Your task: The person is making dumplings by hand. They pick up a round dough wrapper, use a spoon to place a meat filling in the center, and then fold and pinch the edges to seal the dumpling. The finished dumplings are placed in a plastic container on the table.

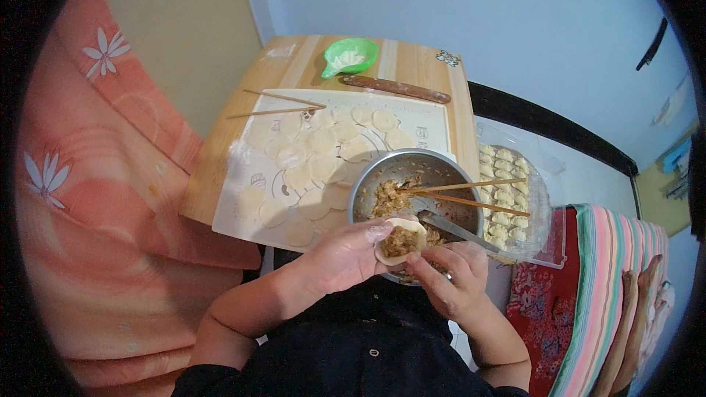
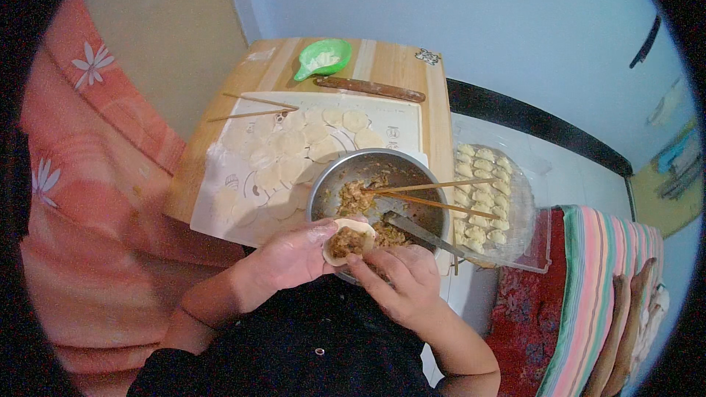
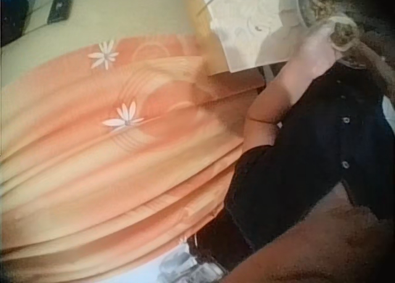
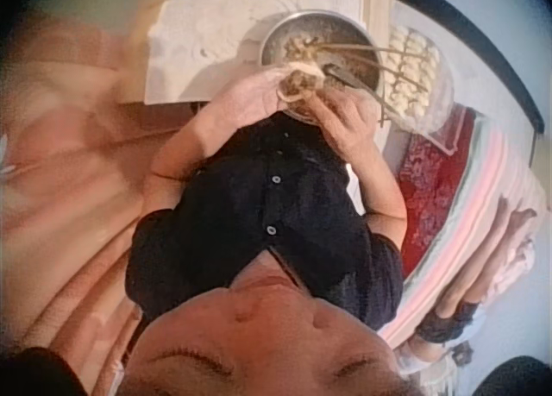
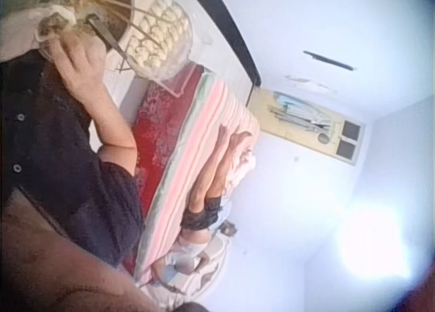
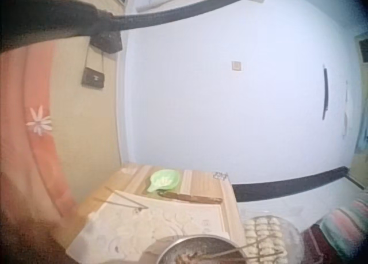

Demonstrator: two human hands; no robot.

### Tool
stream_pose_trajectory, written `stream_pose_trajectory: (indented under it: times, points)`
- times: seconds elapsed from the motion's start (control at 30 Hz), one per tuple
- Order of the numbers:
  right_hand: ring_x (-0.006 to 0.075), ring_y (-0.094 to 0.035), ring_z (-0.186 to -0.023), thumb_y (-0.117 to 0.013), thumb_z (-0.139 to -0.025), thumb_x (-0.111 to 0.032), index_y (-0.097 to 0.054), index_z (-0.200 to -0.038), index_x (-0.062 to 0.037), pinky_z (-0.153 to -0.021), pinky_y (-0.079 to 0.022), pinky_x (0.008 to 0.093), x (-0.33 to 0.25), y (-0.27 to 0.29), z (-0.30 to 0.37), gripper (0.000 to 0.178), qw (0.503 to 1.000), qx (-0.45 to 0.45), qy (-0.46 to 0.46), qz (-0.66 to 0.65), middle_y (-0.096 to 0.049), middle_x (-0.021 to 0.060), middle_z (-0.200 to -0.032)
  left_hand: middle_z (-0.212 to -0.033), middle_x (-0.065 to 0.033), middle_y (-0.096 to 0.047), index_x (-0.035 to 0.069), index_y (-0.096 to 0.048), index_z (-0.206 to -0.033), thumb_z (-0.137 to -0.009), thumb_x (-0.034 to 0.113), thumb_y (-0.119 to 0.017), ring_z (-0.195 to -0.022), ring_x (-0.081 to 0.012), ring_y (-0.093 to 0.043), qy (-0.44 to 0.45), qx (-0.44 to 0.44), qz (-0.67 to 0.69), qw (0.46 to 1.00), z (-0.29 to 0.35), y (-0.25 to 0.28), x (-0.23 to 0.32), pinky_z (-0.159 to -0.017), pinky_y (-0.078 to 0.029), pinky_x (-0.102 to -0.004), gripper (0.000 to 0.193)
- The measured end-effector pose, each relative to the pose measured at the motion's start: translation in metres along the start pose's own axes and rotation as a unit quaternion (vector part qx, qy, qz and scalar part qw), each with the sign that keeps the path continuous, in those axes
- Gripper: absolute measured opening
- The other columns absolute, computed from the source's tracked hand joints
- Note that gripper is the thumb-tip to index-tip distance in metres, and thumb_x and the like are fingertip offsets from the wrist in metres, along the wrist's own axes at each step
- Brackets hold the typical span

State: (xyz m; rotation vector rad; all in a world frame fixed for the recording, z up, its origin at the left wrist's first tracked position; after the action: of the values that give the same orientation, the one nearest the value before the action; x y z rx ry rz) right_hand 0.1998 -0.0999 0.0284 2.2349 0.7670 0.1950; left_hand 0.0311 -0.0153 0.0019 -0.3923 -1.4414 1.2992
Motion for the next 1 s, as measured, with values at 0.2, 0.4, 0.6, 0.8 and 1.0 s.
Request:
stream_pose_trajectory:
  times: [0.2, 0.4, 0.6, 0.8, 1.0]
  points:
    - [0.0176, -0.056, -0.081, -0.061, -0.066, -0.016, -0.065, -0.093, -0.0115, -0.07, -0.043, 0.0317, 0.001, -0.005, 0.001, 0.027, 0.999, -0.017, 0.047, 0.017, -0.06, 0.0026, -0.093, -0.121, -0.0119, -0.05, 0.0, -0.037, -0.129, -0.095, 0.016, -0.04, -0.109, -0.0206, -0.052, -0.004, 0.008, -0.052, 0.999, -0.001, 0.003, -0.004, -0.094, -0.043, -0.0353, 0.037]
    - [0.0176, -0.057, -0.083, -0.061, -0.066, -0.015, -0.064, -0.09, -0.0097, -0.07, -0.043, 0.0318, 0.0, -0.011, 0.001, 0.024, 0.999, -0.014, 0.037, 0.025, -0.061, 0.0032, -0.096, -0.117, -0.0094, -0.051, 0.001, -0.038, -0.127, -0.094, 0.015, -0.044, -0.105, -0.0177, -0.053, -0.001, 0.01, -0.04, 0.999, -0.001, 0.004, -0.006, -0.091, -0.045, -0.0328, 0.037]
    - [0.0204, -0.055, -0.079, -0.064, -0.066, -0.01, -0.062, -0.088, -0.0097, -0.065, -0.042, 0.0336, -0.003, -0.013, -0.003, 0.022, 0.999, -0.02, 0.035, -0.006, -0.06, 0.0033, -0.091, -0.114, -0.0061, -0.052, 0.003, -0.041, -0.126, -0.094, 0.014, -0.045, -0.102, -0.014, -0.053, -0.029, 0.003, -0.143, 0.989, -0.004, 0.004, -0.008, -0.089, -0.046, -0.0308, 0.034]
    - [0.025, -0.055, -0.08, -0.067, -0.069, -0.008, -0.059, -0.084, -0.0076, -0.071, -0.041, 0.0356, -0.005, -0.015, -0.011, 0.017, 0.985, 0.01, -0.135, -0.105, -0.057, 0.0053, -0.087, -0.121, -0.0091, -0.048, 0.001, -0.038, -0.129, -0.097, 0.018, -0.038, -0.11, -0.0168, -0.049, -0.008, 0.037, -0.182, 0.983, 0.001, -0.004, -0.007, -0.093, -0.044, -0.0353, 0.037]
    - [0.0276, -0.053, -0.089, -0.063, -0.078, -0.01, -0.06, -0.084, -0.0071, -0.079, -0.04, 0.0369, 0.0, -0.019, -0.017, 0.008, 0.948, 0.032, -0.241, -0.204, -0.058, 0.0104, -0.095, -0.128, -0.0089, -0.042, 0.004, -0.031, -0.135, -0.098, 0.023, -0.033, -0.116, -0.017, -0.044, -0.04, 0.018, -0.205, 0.978, 0.006, -0.007, -0.005, -0.095, -0.043, -0.0351, 0.041]
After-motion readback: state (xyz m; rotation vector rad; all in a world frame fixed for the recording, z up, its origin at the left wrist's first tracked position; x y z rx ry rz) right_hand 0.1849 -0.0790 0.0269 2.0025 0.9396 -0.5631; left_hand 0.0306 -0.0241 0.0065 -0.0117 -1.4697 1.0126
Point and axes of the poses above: each hand's wrist, its own z-axis away from the middle knuckle, its own y-axis out of the back of the hand, x = y × z, the point moved 1 cm from there along -z, towards the middle knuckle
